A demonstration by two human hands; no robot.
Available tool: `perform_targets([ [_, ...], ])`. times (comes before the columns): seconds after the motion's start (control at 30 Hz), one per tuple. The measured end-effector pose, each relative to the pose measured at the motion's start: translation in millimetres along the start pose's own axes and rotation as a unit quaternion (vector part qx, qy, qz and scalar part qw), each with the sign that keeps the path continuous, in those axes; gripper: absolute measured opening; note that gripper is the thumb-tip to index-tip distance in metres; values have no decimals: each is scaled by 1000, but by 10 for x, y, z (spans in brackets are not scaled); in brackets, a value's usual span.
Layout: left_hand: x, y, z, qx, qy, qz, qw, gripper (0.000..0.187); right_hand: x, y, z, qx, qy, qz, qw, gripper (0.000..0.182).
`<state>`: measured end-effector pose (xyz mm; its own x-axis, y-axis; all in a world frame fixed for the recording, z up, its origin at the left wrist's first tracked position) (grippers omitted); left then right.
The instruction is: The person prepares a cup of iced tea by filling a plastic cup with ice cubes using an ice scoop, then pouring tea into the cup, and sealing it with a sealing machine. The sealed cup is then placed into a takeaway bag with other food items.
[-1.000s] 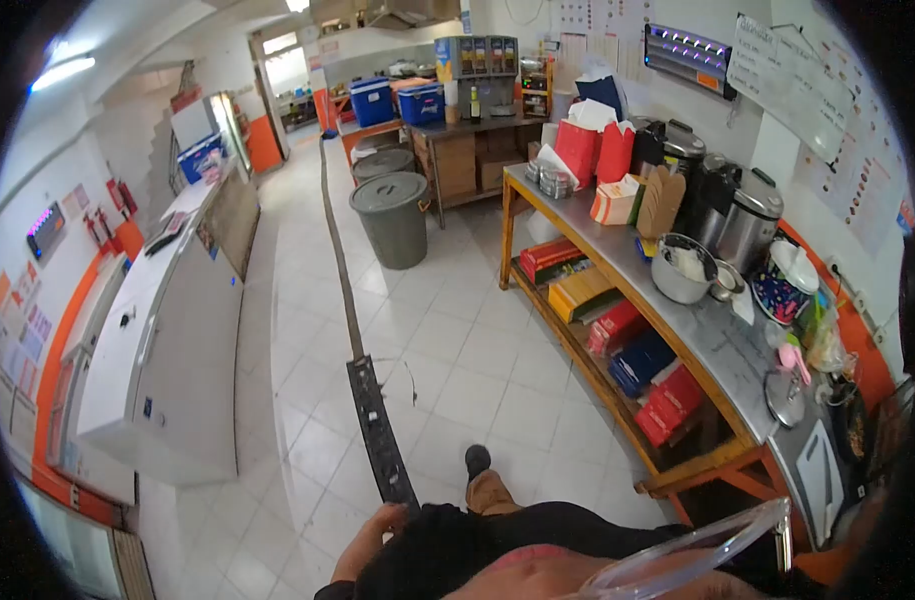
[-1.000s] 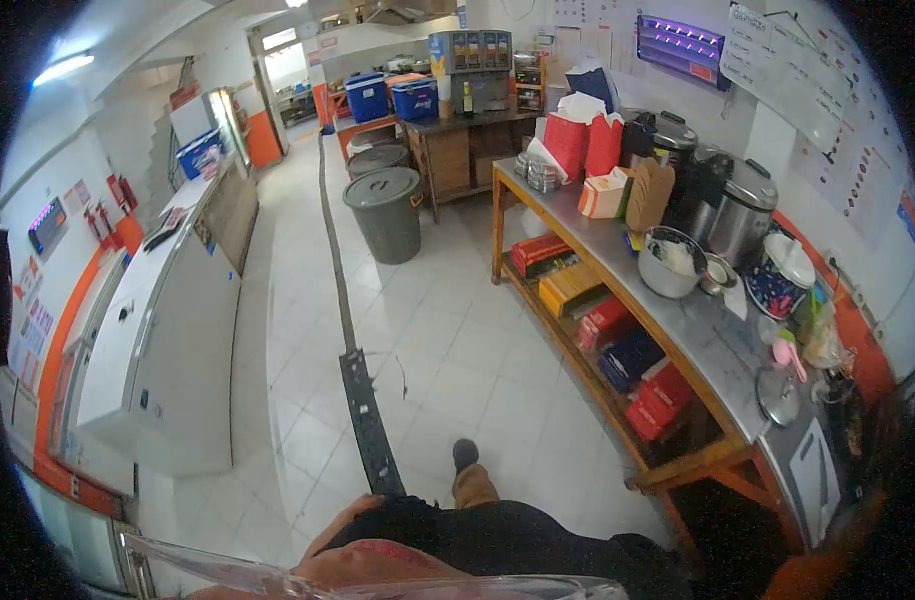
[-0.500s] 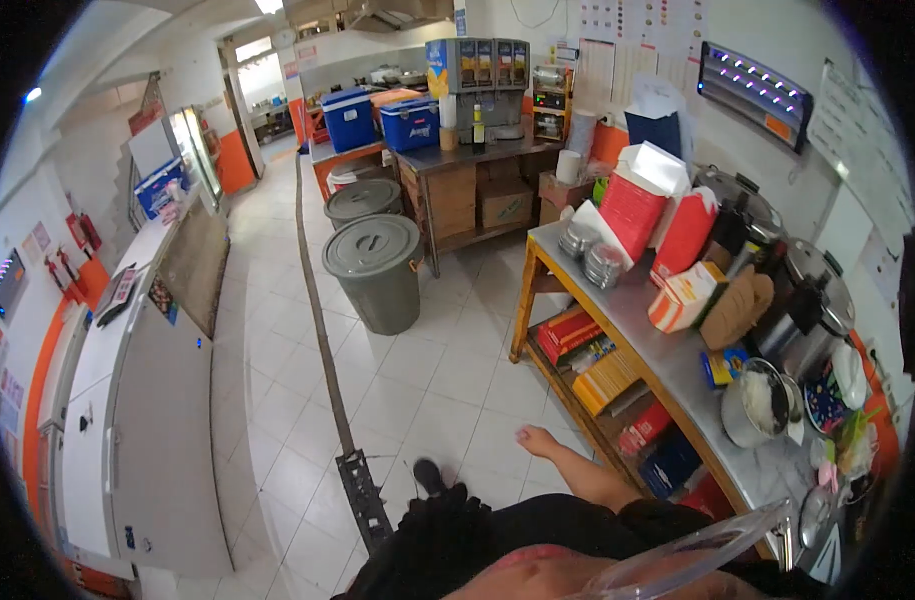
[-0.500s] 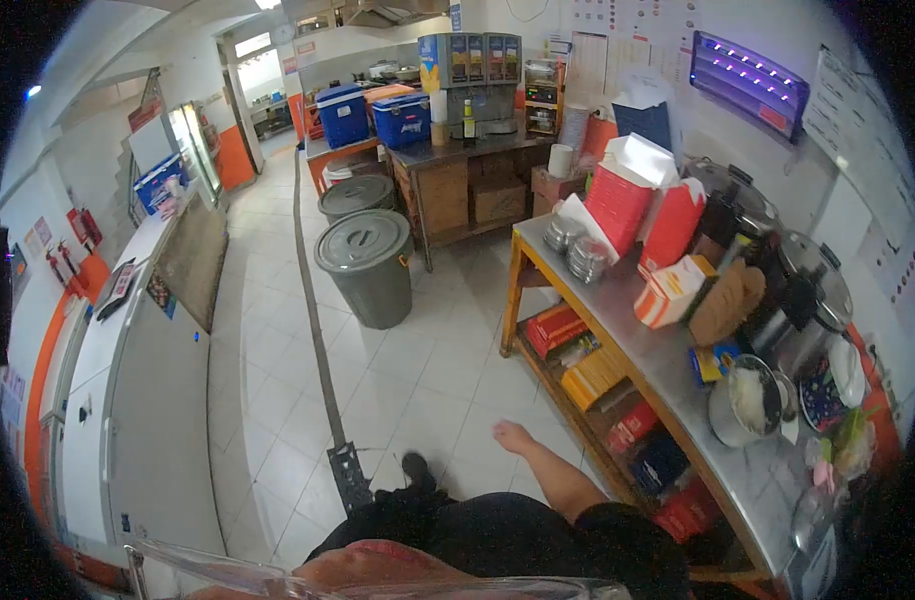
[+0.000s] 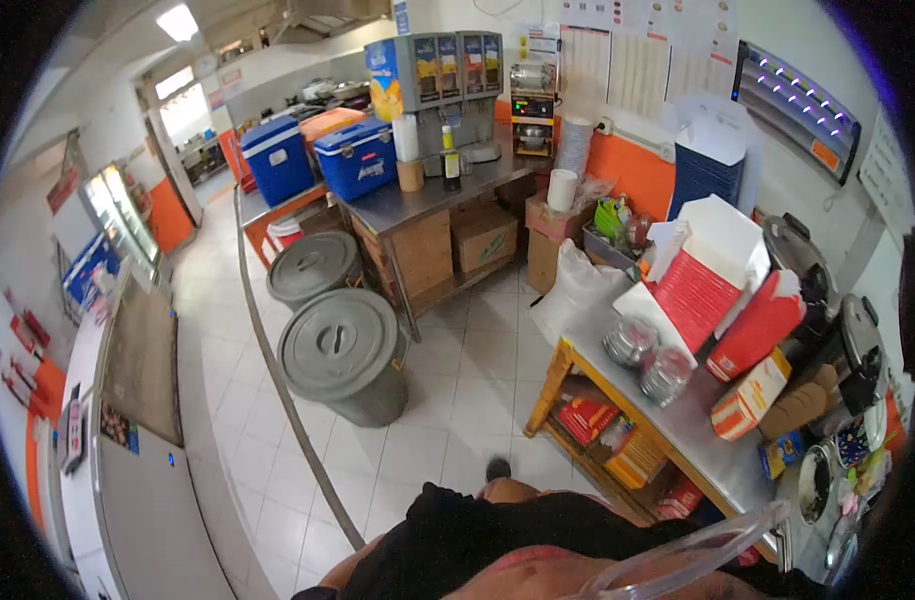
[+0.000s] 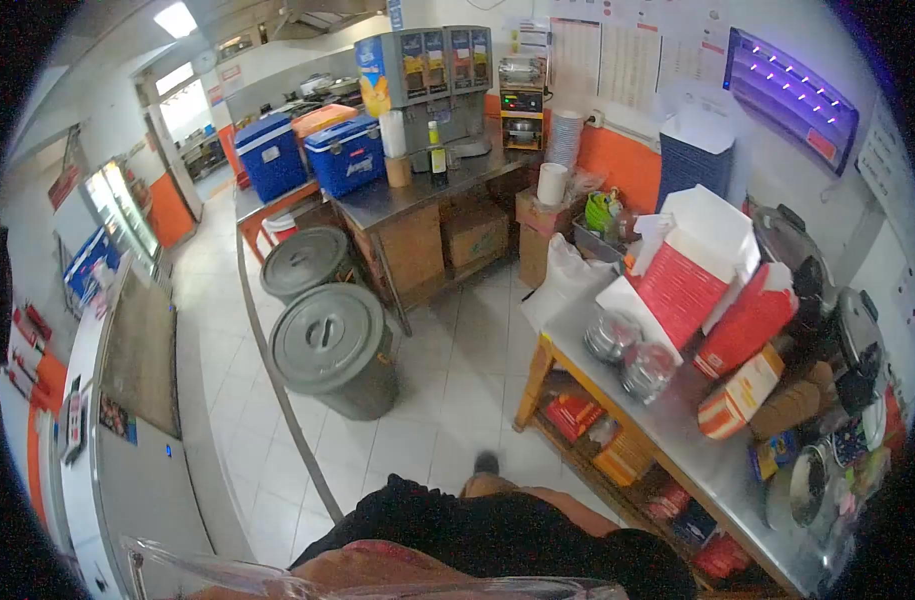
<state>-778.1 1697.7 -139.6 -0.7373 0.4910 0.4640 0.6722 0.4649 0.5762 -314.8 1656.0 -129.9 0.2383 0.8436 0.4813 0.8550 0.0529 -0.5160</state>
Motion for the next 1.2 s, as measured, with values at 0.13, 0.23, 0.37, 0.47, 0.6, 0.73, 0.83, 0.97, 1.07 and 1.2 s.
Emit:
perform_targets([
  [0.13,493,1041,1235,-62,-7,5,998,38,922,633,600,-70,-14,12,997,24],
  [0.23,802,1651,1886,-82,-10,-2,997,38,2099,640,1305,10,0,-4,1000,23],
  [0.37,1181,2103,2398,-89,-3,-39,995,39,4718,-910,1342,136,99,152,974,23],
  [0.47,1521,2452,2701,-118,16,-94,988,39,6452,-1650,1561,257,322,43,910,25],
  [0.6,1958,2781,3277,-188,50,-196,961,39,8366,-2528,1871,331,483,-40,810,27],
  [0.73,2486,3002,3780,-272,81,-314,906,36,9757,-3035,2223,316,610,-173,706,34],
  [0.83,3294,4077,3923,-154,60,-408,898,27,10524,-3202,2453,283,677,-233,638,31],
  [0.97,4193,5279,4089,-318,184,-276,888,19,11040,-3332,2609,123,490,-340,793,21],
  [1.07,4732,6055,4137,-383,188,-258,867,16,11209,-3264,2696,204,426,-324,820,19],
  [1.2,5174,6849,4015,-465,213,-167,843,15,11138,-3232,2673,245,411,-383,790,17],
])
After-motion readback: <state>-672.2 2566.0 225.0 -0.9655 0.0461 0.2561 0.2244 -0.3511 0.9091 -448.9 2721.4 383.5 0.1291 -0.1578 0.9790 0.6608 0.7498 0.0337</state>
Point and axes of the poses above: each hand's wrist, its own z-axis towards the middle knuckle, its own x-axis out of the back of the hand, y = z × x, the point moved 4 cm from there along z, towards the middle knuckle
